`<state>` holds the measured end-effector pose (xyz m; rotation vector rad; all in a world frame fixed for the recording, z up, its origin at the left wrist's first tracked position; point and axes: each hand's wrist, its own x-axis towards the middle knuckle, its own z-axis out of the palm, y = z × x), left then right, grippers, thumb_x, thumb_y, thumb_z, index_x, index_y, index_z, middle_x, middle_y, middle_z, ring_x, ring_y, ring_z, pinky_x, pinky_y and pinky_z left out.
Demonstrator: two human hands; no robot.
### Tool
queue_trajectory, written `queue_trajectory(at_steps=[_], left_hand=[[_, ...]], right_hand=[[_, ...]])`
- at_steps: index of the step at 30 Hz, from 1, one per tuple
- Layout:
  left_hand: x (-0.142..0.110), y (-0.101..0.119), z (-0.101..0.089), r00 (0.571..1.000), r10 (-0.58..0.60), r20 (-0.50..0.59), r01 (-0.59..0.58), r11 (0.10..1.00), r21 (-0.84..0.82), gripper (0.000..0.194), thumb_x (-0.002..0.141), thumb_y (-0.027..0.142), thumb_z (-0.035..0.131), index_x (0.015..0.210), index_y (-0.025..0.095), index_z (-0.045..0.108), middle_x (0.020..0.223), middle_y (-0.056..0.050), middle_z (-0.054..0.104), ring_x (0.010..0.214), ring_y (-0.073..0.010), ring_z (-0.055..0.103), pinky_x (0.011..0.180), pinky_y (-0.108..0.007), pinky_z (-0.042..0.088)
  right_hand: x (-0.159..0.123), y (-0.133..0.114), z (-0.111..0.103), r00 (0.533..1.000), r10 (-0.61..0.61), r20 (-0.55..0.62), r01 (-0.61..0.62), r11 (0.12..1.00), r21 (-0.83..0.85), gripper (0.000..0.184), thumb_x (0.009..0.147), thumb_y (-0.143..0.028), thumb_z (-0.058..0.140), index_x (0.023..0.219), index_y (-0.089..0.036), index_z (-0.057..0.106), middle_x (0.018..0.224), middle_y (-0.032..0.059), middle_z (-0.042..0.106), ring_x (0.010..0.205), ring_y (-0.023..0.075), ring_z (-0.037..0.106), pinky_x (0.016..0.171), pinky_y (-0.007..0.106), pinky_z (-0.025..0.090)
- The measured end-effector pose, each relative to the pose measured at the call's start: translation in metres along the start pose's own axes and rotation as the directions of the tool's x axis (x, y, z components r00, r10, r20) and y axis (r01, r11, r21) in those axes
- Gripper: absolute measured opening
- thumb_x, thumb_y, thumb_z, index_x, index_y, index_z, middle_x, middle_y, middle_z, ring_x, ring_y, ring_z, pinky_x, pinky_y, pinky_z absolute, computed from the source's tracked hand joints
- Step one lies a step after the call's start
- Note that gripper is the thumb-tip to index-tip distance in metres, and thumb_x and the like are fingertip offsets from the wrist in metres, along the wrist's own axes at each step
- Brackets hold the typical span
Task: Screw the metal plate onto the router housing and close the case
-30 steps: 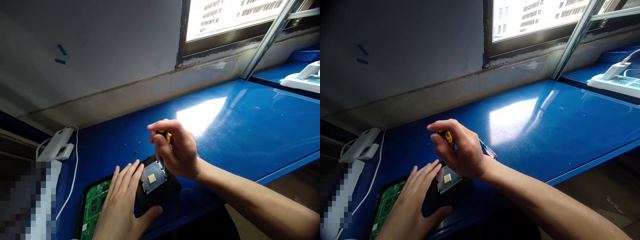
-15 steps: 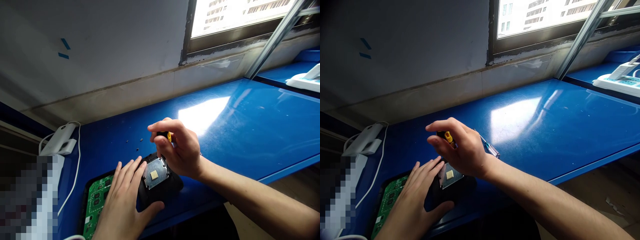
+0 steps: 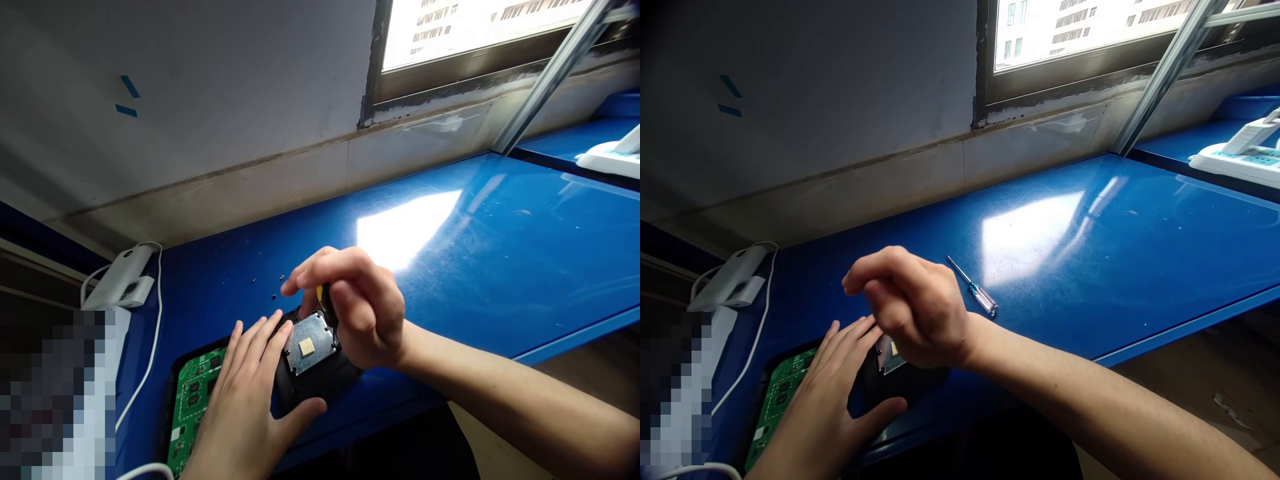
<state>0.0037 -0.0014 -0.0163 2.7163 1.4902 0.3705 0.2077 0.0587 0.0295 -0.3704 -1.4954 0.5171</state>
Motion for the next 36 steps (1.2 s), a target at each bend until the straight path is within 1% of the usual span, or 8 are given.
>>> queue_trajectory(at_steps=[3, 6, 9, 17, 22, 26, 30, 36], left_hand=[[0.002, 0.000, -0.002, 1.000, -0.021, 0.015, 0.021, 0.999, -0.037, 0.078, 0.090, 0.065, 0.066, 0.152, 0.022, 0.047, 0.156, -0.018, 0.058, 0.142, -0.0438, 0.055, 0.113, -0.073, 0.046], [0.003, 0.001, -0.003, 1.000, -0.019, 0.015, 0.019, 0.999, -0.030, 0.078, 0.091, 0.066, 0.066, 0.152, 0.022, 0.045, 0.154, -0.018, 0.059, 0.141, -0.0436, 0.056, 0.111, -0.073, 0.047], [0.002, 0.000, -0.001, 1.000, 0.010, 0.008, -0.010, 1.000, 0.010, 0.079, 0.092, 0.068, 0.064, 0.152, 0.021, 0.045, 0.152, -0.019, 0.061, 0.141, -0.0434, 0.056, 0.116, -0.075, 0.040], [-0.001, 0.001, 0.001, 1.000, -0.011, -0.001, 0.011, 1.000, -0.009, 0.078, 0.091, 0.066, 0.066, 0.154, 0.024, 0.043, 0.157, -0.015, 0.057, 0.146, -0.0396, 0.051, 0.122, -0.072, 0.033], [0.003, 0.004, -0.003, 0.999, -0.034, 0.022, 0.035, 0.999, -0.036, 0.074, 0.090, 0.060, 0.069, 0.151, 0.023, 0.047, 0.156, -0.016, 0.058, 0.144, -0.0405, 0.054, 0.116, -0.072, 0.042], [0.002, 0.004, -0.004, 1.000, -0.023, 0.016, 0.023, 0.999, -0.032, 0.075, 0.091, 0.065, 0.067, 0.150, 0.023, 0.049, 0.155, -0.015, 0.058, 0.144, -0.0404, 0.053, 0.120, -0.073, 0.036], [0.000, 0.004, -0.004, 1.000, -0.017, 0.016, 0.017, 1.000, -0.026, 0.079, 0.091, 0.068, 0.066, 0.153, 0.024, 0.044, 0.158, -0.015, 0.056, 0.147, -0.0391, 0.051, 0.122, -0.074, 0.032], [0.002, 0.005, -0.006, 0.999, -0.033, 0.032, 0.034, 0.999, -0.034, 0.080, 0.088, 0.064, 0.071, 0.153, 0.025, 0.044, 0.158, -0.015, 0.056, 0.146, -0.0400, 0.051, 0.120, -0.074, 0.036]], right_hand=[[0.006, 0.000, 0.002, 0.990, -0.143, -0.003, 0.142, 0.986, -0.084, 0.029, 0.102, -0.048, 0.062, 0.094, -0.020, 0.067, 0.078, 0.0018, 0.069, 0.063, 0.0116, 0.065, 0.056, 0.026, 0.055], [0.011, -0.003, 0.004, 0.986, -0.164, -0.012, 0.159, 0.972, -0.172, 0.018, 0.099, -0.036, 0.071, 0.092, -0.020, 0.069, 0.077, 0.0015, 0.071, 0.062, 0.0102, 0.064, 0.055, 0.024, 0.054], [0.010, -0.007, 0.005, 0.994, -0.103, -0.019, 0.098, 0.979, -0.181, 0.005, 0.100, -0.020, 0.067, 0.097, -0.019, 0.070, 0.085, 0.0034, 0.077, 0.066, 0.0104, 0.069, 0.063, 0.024, 0.060], [-0.001, 0.000, -0.001, 0.997, 0.074, 0.002, -0.074, 0.996, -0.046, 0.024, 0.112, -0.028, 0.043, 0.117, -0.020, 0.065, 0.097, 0.0032, 0.076, 0.057, 0.0057, 0.067, 0.057, 0.021, 0.056], [0.006, -0.001, 0.000, 0.995, -0.104, 0.002, 0.103, 0.986, -0.130, 0.033, 0.102, -0.049, 0.063, 0.103, -0.017, 0.070, 0.089, 0.0040, 0.068, 0.066, 0.0105, 0.064, 0.062, 0.026, 0.057], [0.007, -0.005, 0.001, 0.991, -0.133, 0.024, 0.134, 0.959, -0.249, 0.014, 0.101, -0.027, 0.068, 0.111, -0.018, 0.072, 0.084, 0.0028, 0.071, 0.065, 0.0104, 0.064, 0.059, 0.024, 0.056], [-0.001, -0.001, 0.000, 0.996, -0.081, 0.034, 0.086, 0.982, -0.167, 0.024, 0.108, -0.017, 0.048, 0.125, -0.018, 0.065, 0.101, 0.0066, 0.078, 0.070, 0.0102, 0.071, 0.063, 0.024, 0.060], [0.003, 0.001, -0.001, 0.994, -0.101, 0.030, 0.103, 0.993, -0.056, 0.020, 0.108, -0.031, 0.053, 0.108, -0.017, 0.067, 0.092, 0.0077, 0.075, 0.087, 0.0186, 0.075, 0.071, 0.031, 0.063]])
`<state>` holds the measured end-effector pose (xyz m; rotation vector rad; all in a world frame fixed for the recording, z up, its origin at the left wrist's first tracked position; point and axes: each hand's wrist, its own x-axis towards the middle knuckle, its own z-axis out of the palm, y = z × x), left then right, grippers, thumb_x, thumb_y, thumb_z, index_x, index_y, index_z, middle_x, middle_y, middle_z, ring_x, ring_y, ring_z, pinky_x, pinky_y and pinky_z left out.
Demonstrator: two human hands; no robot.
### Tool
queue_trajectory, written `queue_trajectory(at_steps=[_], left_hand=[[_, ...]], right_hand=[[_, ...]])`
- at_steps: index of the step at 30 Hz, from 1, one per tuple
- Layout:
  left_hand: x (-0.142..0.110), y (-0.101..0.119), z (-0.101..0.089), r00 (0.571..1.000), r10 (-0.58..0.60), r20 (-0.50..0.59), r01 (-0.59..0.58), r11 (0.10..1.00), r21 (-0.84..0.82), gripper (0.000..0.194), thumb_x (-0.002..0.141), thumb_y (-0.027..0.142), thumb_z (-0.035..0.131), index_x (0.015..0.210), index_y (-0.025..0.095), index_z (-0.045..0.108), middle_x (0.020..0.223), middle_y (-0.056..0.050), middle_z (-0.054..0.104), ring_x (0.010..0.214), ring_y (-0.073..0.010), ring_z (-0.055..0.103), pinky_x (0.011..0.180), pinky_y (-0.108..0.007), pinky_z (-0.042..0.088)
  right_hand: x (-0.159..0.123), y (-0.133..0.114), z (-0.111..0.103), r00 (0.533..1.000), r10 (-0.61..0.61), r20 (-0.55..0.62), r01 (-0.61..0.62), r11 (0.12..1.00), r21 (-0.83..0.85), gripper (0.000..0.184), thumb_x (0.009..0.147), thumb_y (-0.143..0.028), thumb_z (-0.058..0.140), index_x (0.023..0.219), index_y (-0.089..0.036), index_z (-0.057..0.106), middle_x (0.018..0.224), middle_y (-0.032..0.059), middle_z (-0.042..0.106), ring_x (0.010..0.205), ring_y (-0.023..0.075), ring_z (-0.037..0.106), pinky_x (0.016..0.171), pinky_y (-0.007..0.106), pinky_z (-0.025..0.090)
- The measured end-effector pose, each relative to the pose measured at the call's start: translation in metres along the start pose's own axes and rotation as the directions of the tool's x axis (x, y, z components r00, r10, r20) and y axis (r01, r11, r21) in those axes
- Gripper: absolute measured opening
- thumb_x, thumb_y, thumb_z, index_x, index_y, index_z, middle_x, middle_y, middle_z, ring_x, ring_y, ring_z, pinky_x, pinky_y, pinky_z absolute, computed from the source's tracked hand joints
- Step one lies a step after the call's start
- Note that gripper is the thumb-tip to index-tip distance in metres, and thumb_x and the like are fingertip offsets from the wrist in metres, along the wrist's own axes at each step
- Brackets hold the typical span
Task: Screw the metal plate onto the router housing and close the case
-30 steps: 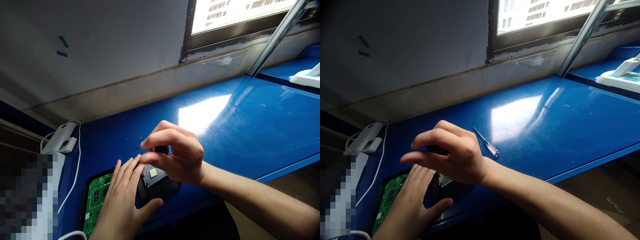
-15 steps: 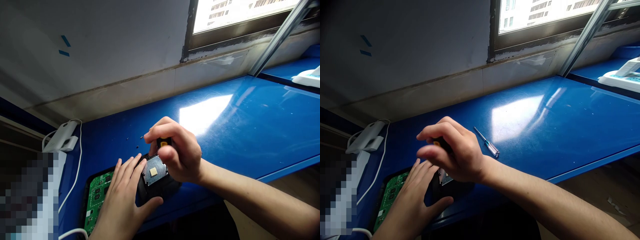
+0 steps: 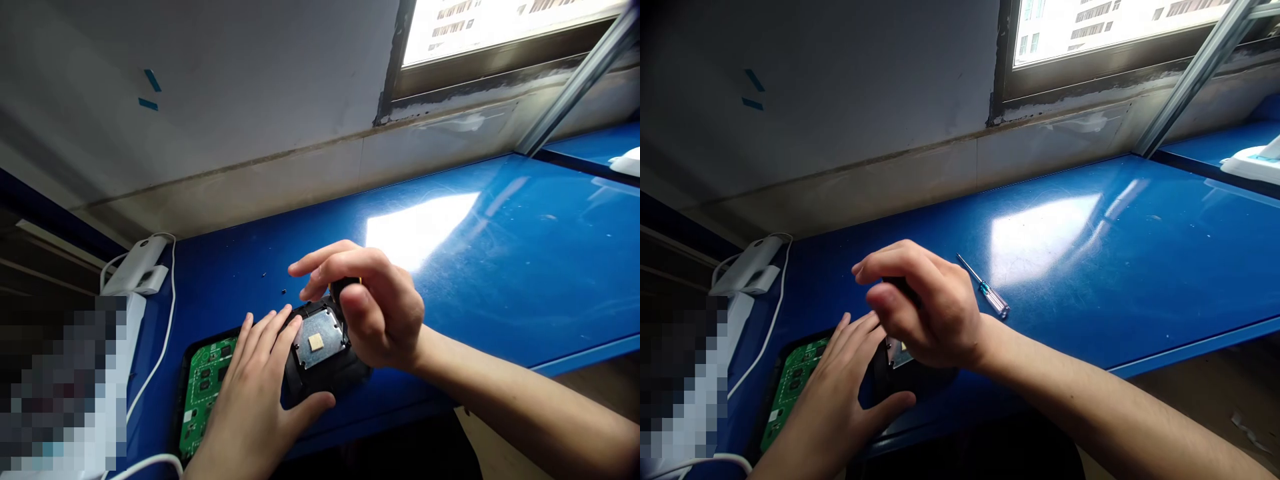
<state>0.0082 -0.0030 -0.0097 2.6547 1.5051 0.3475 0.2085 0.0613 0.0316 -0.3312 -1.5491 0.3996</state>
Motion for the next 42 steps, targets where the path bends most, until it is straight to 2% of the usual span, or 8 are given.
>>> queue_trajectory(at_steps=[2, 5, 8, 13, 20, 30, 37, 42], left_hand=[[0.001, 0.001, 0.000, 1.000, -0.005, 0.001, 0.005, 1.000, -0.008, 0.081, 0.088, 0.062, 0.073, 0.153, 0.024, 0.044, 0.158, -0.015, 0.056, 0.145, -0.0404, 0.052, 0.118, -0.072, 0.041], [0.001, 0.000, 0.001, 1.000, -0.003, -0.010, 0.003, 1.000, 0.006, 0.082, 0.088, 0.063, 0.072, 0.153, 0.024, 0.043, 0.157, -0.016, 0.056, 0.145, -0.0407, 0.052, 0.118, -0.072, 0.040], [-0.002, -0.002, 0.004, 1.000, 0.019, -0.024, -0.019, 1.000, 0.025, 0.083, 0.089, 0.066, 0.070, 0.154, 0.024, 0.041, 0.157, -0.016, 0.057, 0.145, -0.0400, 0.052, 0.120, -0.075, 0.035], [-0.004, -0.002, 0.005, 0.999, 0.028, -0.042, -0.027, 0.999, 0.027, 0.082, 0.090, 0.067, 0.068, 0.154, 0.026, 0.039, 0.158, -0.015, 0.056, 0.146, -0.0400, 0.051, 0.119, -0.075, 0.036], [-0.002, 0.000, 0.001, 1.000, 0.005, -0.001, -0.005, 1.000, 0.026, 0.081, 0.088, 0.066, 0.070, 0.152, 0.023, 0.045, 0.156, -0.015, 0.057, 0.146, -0.0399, 0.051, 0.119, -0.073, 0.038], [-0.003, -0.002, 0.004, 1.000, 0.000, -0.022, 0.000, 1.000, 0.012, 0.082, 0.089, 0.070, 0.067, 0.154, 0.026, 0.043, 0.160, -0.013, 0.054, 0.148, -0.0390, 0.049, 0.121, -0.073, 0.035], [-0.002, 0.000, 0.002, 1.000, -0.005, 0.005, 0.005, 1.000, 0.016, 0.082, 0.088, 0.067, 0.069, 0.153, 0.024, 0.044, 0.157, -0.015, 0.057, 0.147, -0.0385, 0.050, 0.123, -0.072, 0.032], [-0.002, 0.000, 0.002, 1.000, -0.001, 0.001, 0.001, 1.000, 0.015, 0.081, 0.090, 0.068, 0.066, 0.153, 0.023, 0.043, 0.159, -0.015, 0.055, 0.148, -0.0385, 0.049, 0.123, -0.073, 0.032]], right_hand=[[0.006, -0.001, 0.000, 0.998, -0.055, -0.014, 0.053, 0.996, -0.076, 0.021, 0.101, -0.037, 0.068, 0.100, -0.016, 0.070, 0.085, 0.0057, 0.071, 0.080, 0.0169, 0.071, 0.067, 0.030, 0.061], [0.011, -0.004, 0.002, 0.997, -0.073, -0.035, 0.066, 0.984, -0.165, 0.010, 0.093, -0.023, 0.078, 0.096, -0.016, 0.071, 0.082, 0.0040, 0.071, 0.070, 0.0122, 0.066, 0.062, 0.026, 0.058], [0.006, -0.006, 0.003, 0.999, 0.012, -0.048, -0.020, 0.985, -0.174, 0.007, 0.100, -0.013, 0.065, 0.104, -0.016, 0.070, 0.090, 0.0062, 0.078, 0.071, 0.0118, 0.072, 0.063, 0.025, 0.060], [-0.005, -0.004, 0.002, 0.989, 0.143, -0.039, -0.145, 0.988, -0.055, 0.021, 0.109, -0.021, 0.044, 0.117, -0.018, 0.064, 0.106, 0.0086, 0.079, 0.077, 0.0130, 0.077, 0.068, 0.028, 0.064], [0.006, -0.005, 0.000, 0.998, -0.033, -0.047, 0.021, 0.972, -0.234, 0.014, 0.095, -0.029, 0.077, 0.100, -0.018, 0.071, 0.091, 0.0051, 0.068, 0.076, 0.0137, 0.066, 0.066, 0.029, 0.060], [-0.008, -0.002, 0.002, 0.990, 0.131, -0.061, -0.135, 0.988, -0.073, 0.024, 0.110, -0.017, 0.041, 0.118, -0.019, 0.064, 0.104, 0.0065, 0.079, 0.075, 0.0116, 0.073, 0.069, 0.030, 0.061], [0.006, -0.003, -0.001, 0.998, -0.025, -0.059, 0.012, 0.980, -0.200, 0.012, 0.096, -0.027, 0.075, 0.101, -0.017, 0.072, 0.091, 0.0043, 0.066, 0.073, 0.0132, 0.064, 0.065, 0.030, 0.059], [0.002, -0.003, 0.001, 0.997, 0.045, -0.061, -0.055, 0.982, -0.183, 0.015, 0.103, -0.015, 0.059, 0.112, -0.019, 0.070, 0.095, 0.0046, 0.074, 0.074, 0.0124, 0.070, 0.064, 0.027, 0.060]])
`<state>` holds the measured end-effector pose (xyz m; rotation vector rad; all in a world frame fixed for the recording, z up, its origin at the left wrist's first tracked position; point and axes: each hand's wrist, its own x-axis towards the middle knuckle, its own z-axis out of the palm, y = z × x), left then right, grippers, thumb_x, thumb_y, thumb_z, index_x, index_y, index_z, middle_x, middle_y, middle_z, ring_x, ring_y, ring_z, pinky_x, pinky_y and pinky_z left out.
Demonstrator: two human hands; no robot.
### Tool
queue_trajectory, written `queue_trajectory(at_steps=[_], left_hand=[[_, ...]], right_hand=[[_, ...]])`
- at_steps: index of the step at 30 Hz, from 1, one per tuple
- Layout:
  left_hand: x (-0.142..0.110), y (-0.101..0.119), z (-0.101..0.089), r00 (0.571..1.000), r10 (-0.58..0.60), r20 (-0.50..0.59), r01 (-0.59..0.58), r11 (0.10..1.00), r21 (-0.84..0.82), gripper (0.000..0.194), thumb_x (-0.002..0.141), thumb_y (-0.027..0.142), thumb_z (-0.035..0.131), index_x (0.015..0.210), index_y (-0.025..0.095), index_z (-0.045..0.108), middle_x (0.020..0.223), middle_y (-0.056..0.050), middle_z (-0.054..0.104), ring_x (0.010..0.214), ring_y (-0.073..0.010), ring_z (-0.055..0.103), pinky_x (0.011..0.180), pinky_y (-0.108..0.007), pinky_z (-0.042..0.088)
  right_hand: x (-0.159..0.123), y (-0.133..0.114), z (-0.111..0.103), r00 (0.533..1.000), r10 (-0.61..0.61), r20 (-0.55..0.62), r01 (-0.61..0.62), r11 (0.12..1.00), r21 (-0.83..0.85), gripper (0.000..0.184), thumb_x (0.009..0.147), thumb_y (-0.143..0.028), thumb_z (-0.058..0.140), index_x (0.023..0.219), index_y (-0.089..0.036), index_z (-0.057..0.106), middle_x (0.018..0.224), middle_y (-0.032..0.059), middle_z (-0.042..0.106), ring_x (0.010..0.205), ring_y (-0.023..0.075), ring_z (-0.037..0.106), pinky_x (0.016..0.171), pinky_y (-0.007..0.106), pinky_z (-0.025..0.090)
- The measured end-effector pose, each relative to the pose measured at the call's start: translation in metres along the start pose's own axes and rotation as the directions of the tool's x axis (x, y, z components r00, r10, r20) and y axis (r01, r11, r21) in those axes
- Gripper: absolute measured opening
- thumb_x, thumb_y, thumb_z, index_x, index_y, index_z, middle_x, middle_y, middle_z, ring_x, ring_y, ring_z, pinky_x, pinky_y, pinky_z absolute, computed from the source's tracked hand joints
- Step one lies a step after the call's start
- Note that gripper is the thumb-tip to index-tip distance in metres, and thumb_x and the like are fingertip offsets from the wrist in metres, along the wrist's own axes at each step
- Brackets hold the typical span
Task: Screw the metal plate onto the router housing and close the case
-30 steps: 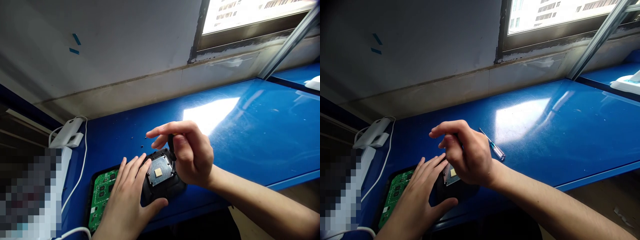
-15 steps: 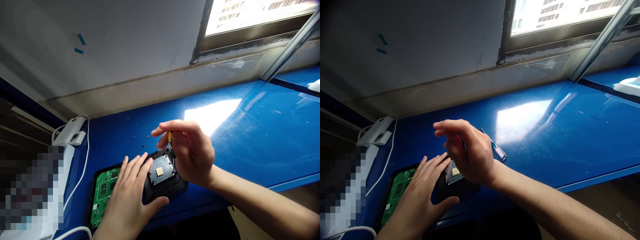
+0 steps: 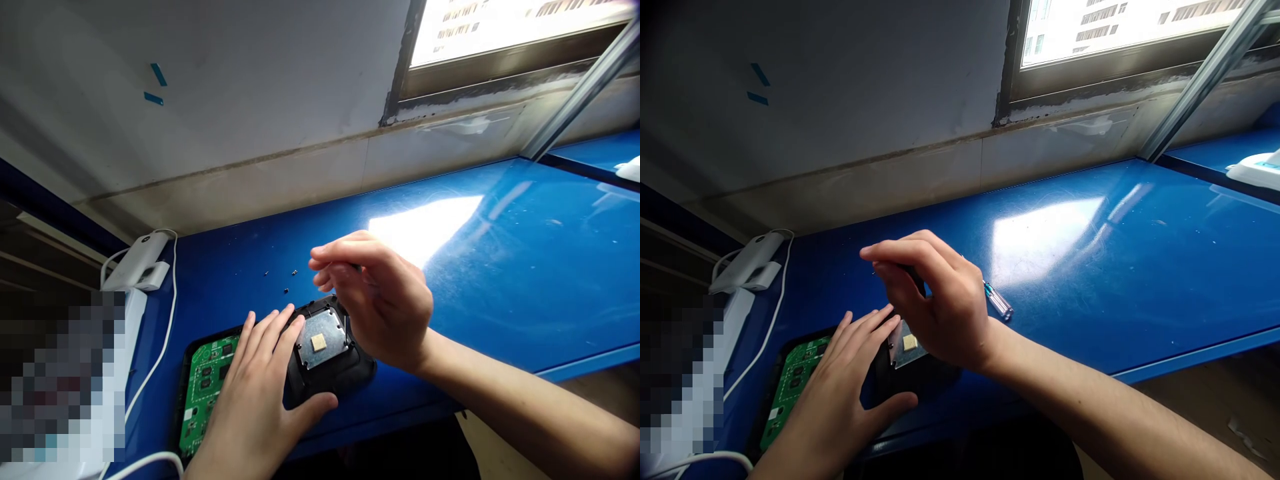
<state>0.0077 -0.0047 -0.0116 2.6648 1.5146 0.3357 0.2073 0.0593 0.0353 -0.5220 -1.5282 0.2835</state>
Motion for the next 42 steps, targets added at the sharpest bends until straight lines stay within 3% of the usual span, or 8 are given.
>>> queue_trajectory(at_steps=[6, 11, 15, 24, 29, 32, 36, 42], left_hand=[[0.000, 0.000, 0.002, 1.000, -0.011, -0.015, 0.011, 1.000, -0.011, 0.080, 0.089, 0.066, 0.070, 0.153, 0.026, 0.044, 0.160, -0.013, 0.053, 0.149, -0.0388, 0.048, 0.122, -0.073, 0.034], [0.001, 0.001, 0.000, 1.000, -0.013, 0.006, 0.013, 1.000, -0.009, 0.082, 0.087, 0.066, 0.071, 0.152, 0.023, 0.046, 0.158, -0.015, 0.056, 0.147, -0.0387, 0.050, 0.123, -0.072, 0.032], [0.000, 0.000, 0.000, 1.000, -0.014, 0.008, 0.014, 1.000, -0.017, 0.081, 0.089, 0.069, 0.068, 0.153, 0.025, 0.045, 0.158, -0.013, 0.056, 0.148, -0.0380, 0.049, 0.124, -0.071, 0.031], [0.000, -0.001, 0.003, 1.000, -0.009, -0.019, 0.009, 1.000, -0.003, 0.081, 0.090, 0.071, 0.065, 0.154, 0.026, 0.044, 0.161, -0.013, 0.053, 0.149, -0.0392, 0.048, 0.122, -0.072, 0.035], [0.000, 0.000, 0.002, 1.000, -0.014, -0.005, 0.014, 1.000, -0.007, 0.083, 0.088, 0.069, 0.068, 0.154, 0.025, 0.044, 0.159, -0.014, 0.056, 0.148, -0.0391, 0.049, 0.123, -0.071, 0.032], [0.000, 0.000, 0.002, 1.000, -0.018, -0.001, 0.018, 1.000, -0.013, 0.083, 0.089, 0.071, 0.066, 0.154, 0.024, 0.045, 0.159, -0.013, 0.055, 0.149, -0.0393, 0.048, 0.124, -0.071, 0.031], [-0.001, 0.000, 0.003, 1.000, -0.019, -0.012, 0.019, 1.000, -0.011, 0.082, 0.090, 0.071, 0.065, 0.154, 0.025, 0.044, 0.161, -0.013, 0.053, 0.150, -0.0395, 0.046, 0.123, -0.072, 0.032], [-0.003, -0.001, 0.005, 0.999, -0.038, -0.013, 0.038, 0.999, -0.014, 0.082, 0.089, 0.070, 0.067, 0.155, 0.026, 0.045, 0.163, -0.012, 0.051, 0.151, -0.0406, 0.044, 0.123, -0.072, 0.033]], right_hand=[[-0.011, 0.002, 0.001, 0.990, 0.141, 0.009, -0.141, 0.979, 0.148, 0.021, 0.110, -0.024, 0.045, 0.120, -0.022, 0.064, 0.105, 0.0056, 0.077, 0.081, 0.0135, 0.075, 0.071, 0.031, 0.063], [-0.001, 0.003, -0.002, 1.000, -0.007, -0.007, 0.008, 0.999, 0.031, 0.019, 0.102, -0.037, 0.065, 0.108, -0.020, 0.068, 0.103, 0.0074, 0.067, 0.085, 0.0180, 0.071, 0.072, 0.036, 0.063], [0.004, 0.003, -0.002, 0.997, -0.071, -0.037, 0.068, 0.995, -0.074, 0.017, 0.090, -0.025, 0.082, 0.101, -0.021, 0.069, 0.091, 0.0029, 0.065, 0.078, 0.0149, 0.067, 0.067, 0.031, 0.061], [-0.008, -0.002, -0.001, 0.991, 0.134, -0.032, -0.128, 0.981, 0.149, 0.026, 0.111, -0.022, 0.041, 0.114, -0.021, 0.067, 0.100, 0.0046, 0.077, 0.081, 0.0142, 0.074, 0.071, 0.031, 0.063], [0.000, 0.000, -0.005, 1.000, -0.007, -0.010, 0.007, 1.000, -0.013, 0.022, 0.100, -0.042, 0.068, 0.108, -0.021, 0.071, 0.101, 0.0071, 0.069, 0.079, 0.0178, 0.070, 0.068, 0.035, 0.063], [0.004, 0.001, -0.005, 0.998, -0.063, -0.021, 0.060, 0.991, -0.120, 0.018, 0.091, -0.032, 0.080, 0.105, -0.022, 0.073, 0.092, 0.0042, 0.067, 0.075, 0.0157, 0.066, 0.065, 0.032, 0.062], [0.000, 0.001, -0.002, 1.000, 0.005, -0.010, -0.006, 0.999, -0.054, 0.016, 0.101, -0.019, 0.064, 0.116, -0.021, 0.069, 0.094, 0.0045, 0.072, 0.078, 0.0140, 0.070, 0.068, 0.030, 0.062], [-0.009, 0.002, 0.000, 0.991, 0.131, -0.027, -0.126, 0.981, 0.146, 0.021, 0.110, -0.022, 0.043, 0.116, -0.026, 0.062, 0.098, 0.0023, 0.077, 0.078, 0.0140, 0.074, 0.070, 0.031, 0.064]])
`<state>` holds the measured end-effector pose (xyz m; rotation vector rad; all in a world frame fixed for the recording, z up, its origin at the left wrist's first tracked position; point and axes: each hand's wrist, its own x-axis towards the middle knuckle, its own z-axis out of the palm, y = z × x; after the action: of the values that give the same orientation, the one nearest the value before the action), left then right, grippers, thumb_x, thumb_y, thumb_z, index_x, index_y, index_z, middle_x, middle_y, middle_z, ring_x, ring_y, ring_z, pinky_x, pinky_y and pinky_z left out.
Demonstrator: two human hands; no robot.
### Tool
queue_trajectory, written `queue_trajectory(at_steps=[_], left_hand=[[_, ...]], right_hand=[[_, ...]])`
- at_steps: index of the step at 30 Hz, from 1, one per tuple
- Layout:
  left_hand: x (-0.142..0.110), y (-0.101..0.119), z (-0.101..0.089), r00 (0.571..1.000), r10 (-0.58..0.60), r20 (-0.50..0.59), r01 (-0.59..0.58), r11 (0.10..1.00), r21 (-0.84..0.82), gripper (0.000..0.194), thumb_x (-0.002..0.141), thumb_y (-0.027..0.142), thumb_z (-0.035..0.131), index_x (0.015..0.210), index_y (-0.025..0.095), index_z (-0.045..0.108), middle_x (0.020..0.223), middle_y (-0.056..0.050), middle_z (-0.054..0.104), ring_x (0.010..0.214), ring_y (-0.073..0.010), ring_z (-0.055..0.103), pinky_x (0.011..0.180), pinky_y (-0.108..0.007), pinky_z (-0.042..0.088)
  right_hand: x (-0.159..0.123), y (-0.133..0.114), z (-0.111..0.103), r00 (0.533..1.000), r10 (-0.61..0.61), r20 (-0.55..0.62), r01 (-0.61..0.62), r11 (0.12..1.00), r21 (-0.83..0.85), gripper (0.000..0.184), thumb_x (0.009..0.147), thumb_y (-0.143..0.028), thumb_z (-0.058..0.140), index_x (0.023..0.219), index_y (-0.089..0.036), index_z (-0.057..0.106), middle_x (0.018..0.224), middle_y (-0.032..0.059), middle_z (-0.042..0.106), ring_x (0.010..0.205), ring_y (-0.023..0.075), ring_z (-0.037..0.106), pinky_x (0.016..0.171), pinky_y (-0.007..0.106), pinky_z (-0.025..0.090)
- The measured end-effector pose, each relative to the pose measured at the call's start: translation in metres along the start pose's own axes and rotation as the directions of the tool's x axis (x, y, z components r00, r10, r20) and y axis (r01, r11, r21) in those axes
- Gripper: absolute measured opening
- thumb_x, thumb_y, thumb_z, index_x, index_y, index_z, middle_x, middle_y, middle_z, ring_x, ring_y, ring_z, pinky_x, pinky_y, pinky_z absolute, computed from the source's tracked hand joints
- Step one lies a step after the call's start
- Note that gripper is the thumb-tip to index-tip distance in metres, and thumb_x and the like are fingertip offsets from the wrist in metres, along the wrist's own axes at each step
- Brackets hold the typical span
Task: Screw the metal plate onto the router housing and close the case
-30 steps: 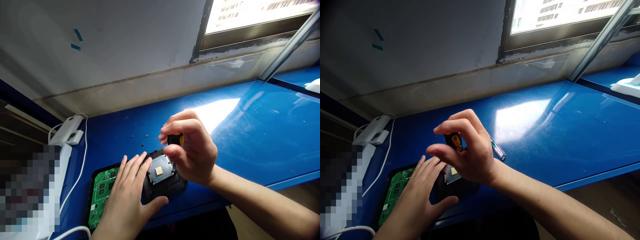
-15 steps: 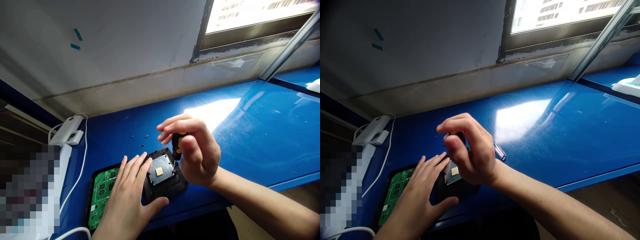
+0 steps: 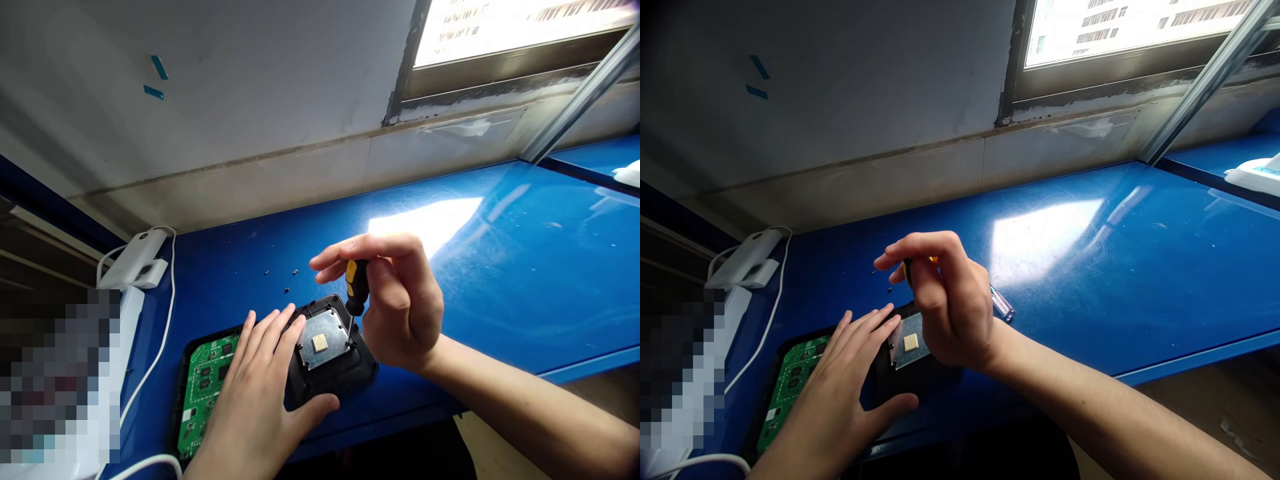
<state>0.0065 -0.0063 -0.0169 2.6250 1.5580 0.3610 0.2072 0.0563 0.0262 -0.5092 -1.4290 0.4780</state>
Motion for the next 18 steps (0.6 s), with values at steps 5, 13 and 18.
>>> queue_trajectory(at_steps=[5, 13, 18], left_hand=[[0.002, 0.001, -0.001, 1.000, 0.003, 0.010, -0.003, 1.000, -0.002, 0.083, 0.088, 0.072, 0.067, 0.154, 0.025, 0.047, 0.160, -0.013, 0.054, 0.149, -0.0412, 0.046, 0.123, -0.073, 0.032], [0.001, 0.000, -0.001, 1.000, 0.012, 0.003, -0.012, 1.000, -0.003, 0.083, 0.088, 0.070, 0.067, 0.154, 0.026, 0.045, 0.161, -0.012, 0.053, 0.150, -0.0392, 0.047, 0.124, -0.071, 0.031], [0.001, 0.000, -0.001, 1.000, 0.012, -0.003, -0.012, 1.000, 0.005, 0.082, 0.089, 0.069, 0.067, 0.154, 0.026, 0.045, 0.162, -0.012, 0.052, 0.150, -0.0405, 0.046, 0.123, -0.073, 0.033]], right_hand=[[0.006, 0.002, -0.002, 0.988, -0.154, 0.029, 0.156, 0.983, -0.095, 0.018, 0.101, -0.039, 0.067, 0.110, -0.024, 0.065, 0.100, 0.0054, 0.066, 0.077, 0.0170, 0.069, 0.066, 0.035, 0.062], [0.007, -0.002, 0.000, 0.994, -0.108, 0.017, 0.110, 0.982, -0.153, 0.015, 0.104, -0.016, 0.056, 0.113, -0.021, 0.066, 0.097, 0.0044, 0.073, 0.077, 0.0125, 0.071, 0.066, 0.028, 0.061], [0.001, -0.002, -0.001, 1.000, -0.009, 0.021, 0.010, 0.999, -0.050, 0.023, 0.110, -0.021, 0.041, 0.118, -0.021, 0.063, 0.102, 0.0040, 0.078, 0.075, 0.0117, 0.073, 0.065, 0.028, 0.062]])
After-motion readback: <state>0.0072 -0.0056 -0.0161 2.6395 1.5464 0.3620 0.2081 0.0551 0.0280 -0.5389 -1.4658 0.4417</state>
